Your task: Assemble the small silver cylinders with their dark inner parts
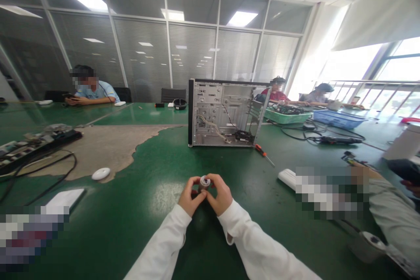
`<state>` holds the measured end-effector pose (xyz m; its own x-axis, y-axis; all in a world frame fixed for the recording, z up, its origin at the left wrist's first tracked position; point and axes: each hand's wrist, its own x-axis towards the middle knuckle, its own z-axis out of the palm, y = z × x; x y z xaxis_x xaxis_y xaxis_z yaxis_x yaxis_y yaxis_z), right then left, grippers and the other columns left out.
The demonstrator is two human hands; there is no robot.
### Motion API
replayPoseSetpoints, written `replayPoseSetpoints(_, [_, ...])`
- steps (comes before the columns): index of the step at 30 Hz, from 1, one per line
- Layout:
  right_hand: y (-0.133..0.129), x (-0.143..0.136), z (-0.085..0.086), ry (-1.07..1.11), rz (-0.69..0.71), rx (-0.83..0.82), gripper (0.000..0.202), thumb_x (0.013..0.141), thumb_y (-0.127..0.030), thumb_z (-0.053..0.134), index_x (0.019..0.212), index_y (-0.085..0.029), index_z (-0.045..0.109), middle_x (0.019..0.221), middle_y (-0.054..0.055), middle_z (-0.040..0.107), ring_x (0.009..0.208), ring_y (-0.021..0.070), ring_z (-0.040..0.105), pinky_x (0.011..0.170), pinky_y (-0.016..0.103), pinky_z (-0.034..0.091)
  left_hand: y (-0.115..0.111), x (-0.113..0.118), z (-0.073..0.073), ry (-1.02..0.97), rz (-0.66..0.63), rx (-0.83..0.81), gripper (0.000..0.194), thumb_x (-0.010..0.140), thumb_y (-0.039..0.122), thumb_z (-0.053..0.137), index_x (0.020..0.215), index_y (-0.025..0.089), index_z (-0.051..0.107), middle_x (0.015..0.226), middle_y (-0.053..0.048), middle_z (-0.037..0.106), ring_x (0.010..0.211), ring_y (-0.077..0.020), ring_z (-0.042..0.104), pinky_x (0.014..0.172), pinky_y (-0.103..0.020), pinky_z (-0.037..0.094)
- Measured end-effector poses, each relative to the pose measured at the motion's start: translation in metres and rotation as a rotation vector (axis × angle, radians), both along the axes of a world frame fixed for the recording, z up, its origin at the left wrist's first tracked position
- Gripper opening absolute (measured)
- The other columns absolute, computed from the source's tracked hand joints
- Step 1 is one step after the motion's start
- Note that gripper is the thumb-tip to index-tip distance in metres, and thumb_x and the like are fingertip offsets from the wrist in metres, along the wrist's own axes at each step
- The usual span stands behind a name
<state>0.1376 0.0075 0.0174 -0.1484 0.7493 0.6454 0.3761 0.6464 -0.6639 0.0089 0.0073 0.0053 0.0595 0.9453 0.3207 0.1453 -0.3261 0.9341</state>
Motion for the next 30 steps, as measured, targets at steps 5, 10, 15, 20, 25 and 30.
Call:
replayPoseSetpoints(5, [0.002, -0.002, -0.008, 0.007, -0.002, -0.033, 0.05, 0.056, -0.007, 0.048, 0.103, -0.02, 0.038, 0.089, 0.004, 0.052, 0.083, 0.0164, 0.052, 0.07, 0.029, 0.045, -0.001, 0.001, 0.002, 0.096, 0.067, 0.034, 0.03, 0.061, 0.024, 0.057, 0.089, 0.018, 0.048, 0.09, -0.005, 0.056, 0.085, -0.02, 0.052, 0.067, -0.03, 0.041])
replayPoseSetpoints(10, [0.005, -0.002, -0.012, 0.0, 0.026, -0.019, 0.051, 0.056, -0.007, 0.046, 0.104, -0.021, 0.037, 0.09, 0.003, 0.052, 0.085, 0.0163, 0.052, 0.071, 0.03, 0.045, -0.003, -0.002, 0.01, 0.219, 0.135, 0.096, 0.027, 0.06, 0.024, 0.059, 0.085, 0.02, 0.052, 0.089, -0.004, 0.057, 0.087, -0.0213, 0.051, 0.072, -0.034, 0.04])
replayPoseSetpoints(15, [0.007, 0.001, -0.013, -0.027, 0.015, 0.03, 0.05, 0.058, -0.008, 0.047, 0.105, -0.021, 0.038, 0.092, 0.004, 0.053, 0.085, 0.017, 0.052, 0.073, 0.031, 0.045, -0.005, -0.007, 0.017, 0.334, 0.15, 0.255, 0.026, 0.061, 0.024, 0.059, 0.087, 0.02, 0.054, 0.093, -0.005, 0.055, 0.09, -0.0212, 0.05, 0.077, -0.036, 0.04])
replayPoseSetpoints(20, [0.008, 0.004, -0.012, -0.105, 0.007, 0.136, 0.048, 0.061, -0.008, 0.048, 0.107, -0.021, 0.041, 0.097, 0.007, 0.054, 0.091, 0.019, 0.05, 0.078, 0.034, 0.043, -0.003, -0.011, 0.015, 0.513, 0.219, 0.468, 0.029, 0.065, 0.034, 0.058, 0.09, 0.019, 0.056, 0.093, -0.007, 0.056, 0.09, -0.0212, 0.049, 0.079, -0.035, 0.038])
replayPoseSetpoints(25, [0.004, 0.002, -0.005, -0.117, 0.027, 0.202, 0.046, 0.067, -0.01, 0.044, 0.112, -0.02, 0.038, 0.104, 0.009, 0.049, 0.1, 0.0202, 0.045, 0.083, 0.037, 0.04, -0.003, -0.013, 0.013, 0.632, 0.319, 0.594, 0.028, 0.069, 0.034, 0.054, 0.093, 0.02, 0.056, 0.095, -0.007, 0.056, 0.093, -0.0217, 0.047, 0.08, -0.034, 0.036])
replayPoseSetpoints(30, [-0.003, -0.002, -0.001, -0.072, 0.034, 0.172, 0.051, 0.067, -0.011, 0.045, 0.116, -0.019, 0.035, 0.111, 0.012, 0.043, 0.104, 0.0219, 0.042, 0.077, 0.036, 0.043, -0.004, -0.015, 0.013, 0.679, 0.396, 0.665, 0.025, 0.072, 0.029, 0.051, 0.095, 0.022, 0.056, 0.097, -0.006, 0.054, 0.095, -0.0214, 0.045, 0.082, -0.035, 0.034])
